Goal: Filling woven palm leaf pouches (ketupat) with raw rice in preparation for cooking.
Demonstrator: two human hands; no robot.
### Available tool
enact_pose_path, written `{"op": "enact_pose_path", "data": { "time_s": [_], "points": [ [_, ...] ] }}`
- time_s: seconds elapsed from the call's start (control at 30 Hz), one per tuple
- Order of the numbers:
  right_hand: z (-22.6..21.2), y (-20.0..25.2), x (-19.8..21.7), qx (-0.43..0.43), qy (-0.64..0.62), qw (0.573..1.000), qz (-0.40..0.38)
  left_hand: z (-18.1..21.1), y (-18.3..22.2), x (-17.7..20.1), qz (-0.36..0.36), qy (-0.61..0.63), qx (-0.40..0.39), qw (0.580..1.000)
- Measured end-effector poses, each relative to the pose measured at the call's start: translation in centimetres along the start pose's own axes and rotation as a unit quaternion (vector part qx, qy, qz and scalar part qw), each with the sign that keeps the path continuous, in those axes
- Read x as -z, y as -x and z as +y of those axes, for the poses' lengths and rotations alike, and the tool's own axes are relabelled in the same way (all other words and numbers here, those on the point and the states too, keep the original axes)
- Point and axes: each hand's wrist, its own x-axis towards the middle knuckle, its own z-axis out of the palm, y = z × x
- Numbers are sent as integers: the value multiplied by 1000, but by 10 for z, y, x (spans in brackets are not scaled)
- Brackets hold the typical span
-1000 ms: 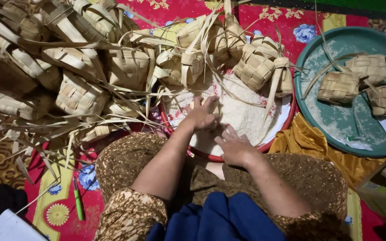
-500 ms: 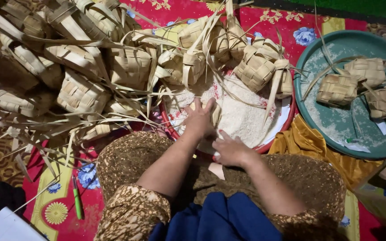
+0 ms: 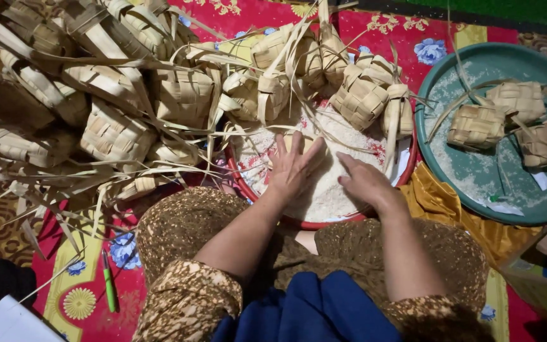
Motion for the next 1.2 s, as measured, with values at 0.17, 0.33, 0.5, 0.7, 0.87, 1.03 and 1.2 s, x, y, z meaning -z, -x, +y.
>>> {"op": "enact_pose_path", "data": {
  "time_s": [0.17,0.33,0.5,0.7,0.87,1.03,1.2],
  "points": [
    [8,-39,-28,52,-105,991,60,-6,-1,-10,-41,-35,22,998],
    [4,-48,-38,59,-210,971,101,0,1,4,-83,-35,70,993],
    [8,-48,-38,72,-224,968,82,-2,-4,-2,-123,-38,123,984],
    [8,-48,-32,74,-171,978,90,-2,-3,-4,-148,-35,138,979],
    [32,-52,-16,32,-93,989,113,-3,-6,-3,-154,-27,131,979],
    [81,-75,-17,-62,7,991,115,-1,-7,-2,-139,-23,134,981],
    [41,-54,-12,-93,-22,994,55,-6,-6,-16,-141,-48,137,979]
  ]
}}
